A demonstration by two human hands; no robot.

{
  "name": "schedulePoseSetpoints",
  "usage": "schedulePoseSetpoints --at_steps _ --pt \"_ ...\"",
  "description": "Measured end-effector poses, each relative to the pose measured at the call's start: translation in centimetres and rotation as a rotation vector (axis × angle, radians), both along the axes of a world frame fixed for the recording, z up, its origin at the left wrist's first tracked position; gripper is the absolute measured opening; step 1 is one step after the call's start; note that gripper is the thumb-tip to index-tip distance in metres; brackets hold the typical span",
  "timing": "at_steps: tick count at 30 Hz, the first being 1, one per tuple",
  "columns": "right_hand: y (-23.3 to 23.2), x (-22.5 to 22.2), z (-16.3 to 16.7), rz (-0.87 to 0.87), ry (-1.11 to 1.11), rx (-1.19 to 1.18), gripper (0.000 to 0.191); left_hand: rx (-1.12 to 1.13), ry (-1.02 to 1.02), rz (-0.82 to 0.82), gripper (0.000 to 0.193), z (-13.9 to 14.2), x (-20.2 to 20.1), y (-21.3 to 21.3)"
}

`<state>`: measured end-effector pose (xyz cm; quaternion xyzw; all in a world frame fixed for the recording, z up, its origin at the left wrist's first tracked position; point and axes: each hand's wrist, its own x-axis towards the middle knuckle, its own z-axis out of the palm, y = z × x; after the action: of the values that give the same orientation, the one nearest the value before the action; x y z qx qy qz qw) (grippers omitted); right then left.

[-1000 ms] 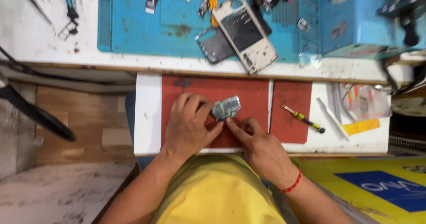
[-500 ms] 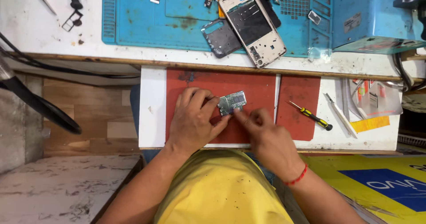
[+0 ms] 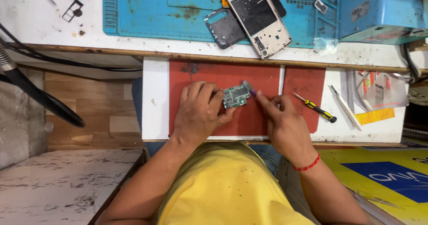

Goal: The person disassembles a smartphone by prying open the back cover and separating the screen assembly. They then remove the motherboard and use a toothbrush to clean its surface.

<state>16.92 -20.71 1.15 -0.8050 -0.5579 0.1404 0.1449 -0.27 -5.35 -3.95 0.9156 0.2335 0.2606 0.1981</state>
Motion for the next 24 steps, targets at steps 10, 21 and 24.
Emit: schedulePoseSetpoints --at_steps 10,21,24 --pt "-0.1 -0.2 -0.1 0.161 0.089 -0.041 0.059 0.022 0.004 -0.008 0.043 0.1 -0.1 -0.1" --pt "2.0 -1.6 -0.3 0.084 -0.009 -0.068 0.060 -0.281 -0.065 0.038 0.067 1.0 -0.3 0.5" --pt "1.2 -1.3 -0.3 0.255 0.040 -0.118 0.065 -0.269 -0.048 0.036 0.066 1.0 -0.2 0.6"
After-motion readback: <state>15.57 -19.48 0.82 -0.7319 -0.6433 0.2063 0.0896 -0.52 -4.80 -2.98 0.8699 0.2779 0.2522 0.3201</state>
